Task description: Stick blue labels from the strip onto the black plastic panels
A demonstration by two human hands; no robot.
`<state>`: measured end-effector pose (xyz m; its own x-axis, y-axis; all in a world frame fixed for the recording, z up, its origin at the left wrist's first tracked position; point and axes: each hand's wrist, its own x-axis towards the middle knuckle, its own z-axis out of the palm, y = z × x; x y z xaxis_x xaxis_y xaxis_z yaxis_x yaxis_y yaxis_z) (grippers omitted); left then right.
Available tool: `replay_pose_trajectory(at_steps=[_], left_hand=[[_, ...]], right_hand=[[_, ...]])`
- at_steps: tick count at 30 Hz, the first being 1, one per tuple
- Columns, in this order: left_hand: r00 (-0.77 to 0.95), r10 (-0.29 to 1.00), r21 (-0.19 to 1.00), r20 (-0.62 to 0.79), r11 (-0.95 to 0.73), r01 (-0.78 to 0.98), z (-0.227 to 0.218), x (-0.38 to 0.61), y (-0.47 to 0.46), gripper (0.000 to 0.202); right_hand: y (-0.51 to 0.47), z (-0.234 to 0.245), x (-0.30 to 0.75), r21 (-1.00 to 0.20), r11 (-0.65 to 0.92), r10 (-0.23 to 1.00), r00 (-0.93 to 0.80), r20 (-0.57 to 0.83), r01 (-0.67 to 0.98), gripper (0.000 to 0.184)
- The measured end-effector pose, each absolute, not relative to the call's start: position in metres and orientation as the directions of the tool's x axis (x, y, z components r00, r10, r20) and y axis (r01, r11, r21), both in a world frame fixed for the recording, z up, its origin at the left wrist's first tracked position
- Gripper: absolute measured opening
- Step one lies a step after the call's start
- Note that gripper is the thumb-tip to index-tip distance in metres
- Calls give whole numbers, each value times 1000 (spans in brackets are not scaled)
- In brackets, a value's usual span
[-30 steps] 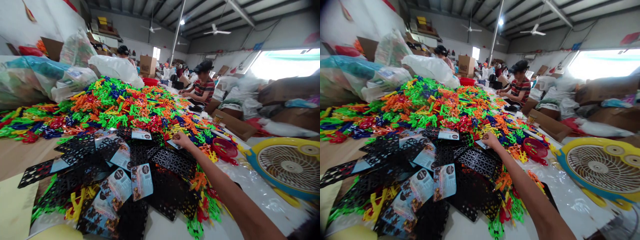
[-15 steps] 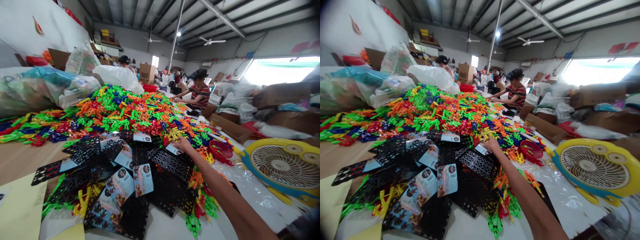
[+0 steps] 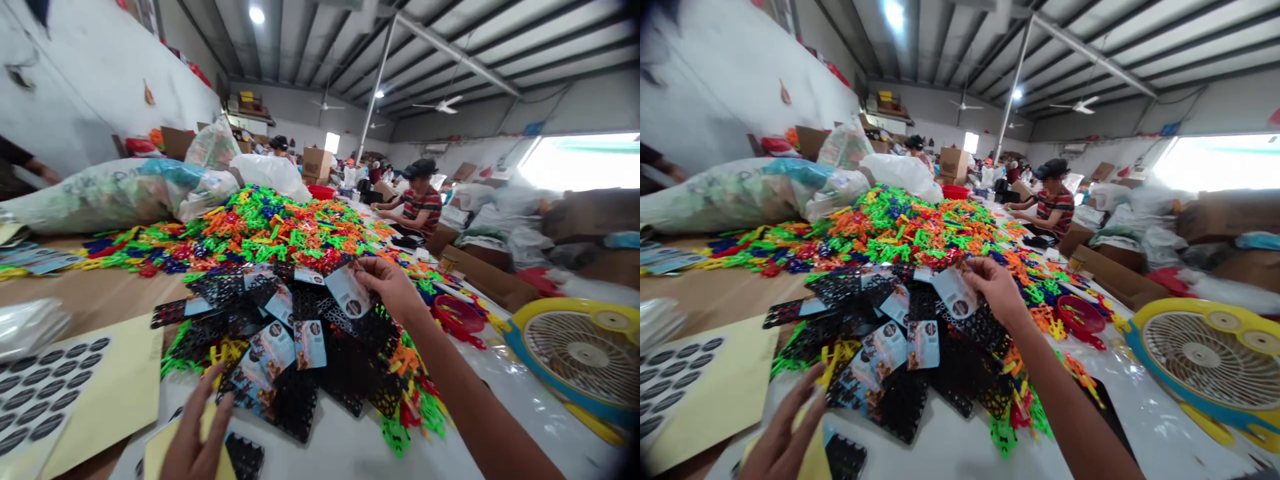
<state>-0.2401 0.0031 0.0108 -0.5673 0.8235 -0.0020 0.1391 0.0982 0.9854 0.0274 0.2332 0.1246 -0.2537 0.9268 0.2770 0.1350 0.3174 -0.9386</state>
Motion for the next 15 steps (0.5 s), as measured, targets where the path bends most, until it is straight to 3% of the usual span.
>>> replay_pose_trajectory(at_steps=[3, 5, 9, 12, 15], left_hand=[[-381, 923, 986, -60, -4, -165, 28, -207, 14, 59], [-286, 954, 915, -88, -36, -402, 29, -195, 17, 64], [-326, 914, 815, -243, 10, -579, 15, -193, 3, 50], [-347, 894, 755, -284, -15, -656, 10, -198, -12, 40], [-368, 867, 716, -337, -18, -698, 9, -205, -22, 37]], right_hand=[[173, 101, -25, -988, 141, 904, -396, 157, -69, 36], [138, 76, -54, -990, 37, 898, -430, 93, -137, 34], [99, 27, -91, -988, -52, 909, -416, 13, -144, 32], [92, -1, -100, -997, 66, 906, -416, 73, -30, 26], [85, -16, -95, -884, 457, 807, -464, 364, 101, 34]])
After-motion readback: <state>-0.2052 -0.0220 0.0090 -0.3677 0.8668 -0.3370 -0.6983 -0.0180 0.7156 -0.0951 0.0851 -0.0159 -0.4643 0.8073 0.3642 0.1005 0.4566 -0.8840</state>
